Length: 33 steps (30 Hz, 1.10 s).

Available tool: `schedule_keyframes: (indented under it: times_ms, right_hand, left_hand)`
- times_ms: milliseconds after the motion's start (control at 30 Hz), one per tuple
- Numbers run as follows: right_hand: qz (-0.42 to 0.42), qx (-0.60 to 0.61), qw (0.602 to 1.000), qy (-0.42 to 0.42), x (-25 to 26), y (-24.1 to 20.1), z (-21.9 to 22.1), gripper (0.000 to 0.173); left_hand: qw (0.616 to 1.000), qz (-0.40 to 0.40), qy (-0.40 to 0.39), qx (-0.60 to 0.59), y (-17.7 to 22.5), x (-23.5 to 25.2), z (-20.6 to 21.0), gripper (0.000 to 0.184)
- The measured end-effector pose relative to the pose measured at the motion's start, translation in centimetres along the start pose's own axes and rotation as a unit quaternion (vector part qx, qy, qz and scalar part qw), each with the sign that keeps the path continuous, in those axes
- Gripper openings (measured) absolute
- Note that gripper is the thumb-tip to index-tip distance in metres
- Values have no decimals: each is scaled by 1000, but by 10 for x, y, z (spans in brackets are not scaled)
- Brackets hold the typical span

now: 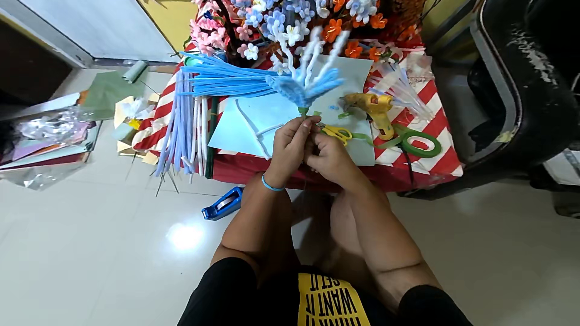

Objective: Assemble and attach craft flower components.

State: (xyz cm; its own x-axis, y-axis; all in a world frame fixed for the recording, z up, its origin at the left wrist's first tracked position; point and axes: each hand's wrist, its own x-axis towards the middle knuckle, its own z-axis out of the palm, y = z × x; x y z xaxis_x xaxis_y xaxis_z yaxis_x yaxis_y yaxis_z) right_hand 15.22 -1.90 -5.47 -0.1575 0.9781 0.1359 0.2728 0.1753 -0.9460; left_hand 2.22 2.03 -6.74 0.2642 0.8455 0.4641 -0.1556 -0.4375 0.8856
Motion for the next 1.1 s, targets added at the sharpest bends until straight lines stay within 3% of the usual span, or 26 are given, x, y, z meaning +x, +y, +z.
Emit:
schedule_keyframes:
  times_ms: [233,467,767,1100]
  right_hand:
    - [-5,-12,999,-36,0,4,-16,13]
    - [-137,-65,977,151,-7,1,-39,7]
    - [-250,-166,936,182,0,6,-29,4]
    - [-243,-265,910,209,1,7,-24,4]
  left_hand:
    - [1000,-10,3,0,-5,0,-2,38]
    - [997,-56,19,-46,-2,0,-1,37]
    - [996,-72,25,-51,0,-1,1,38]
    - [997,-61,23,-35,-1,-2,2,37]
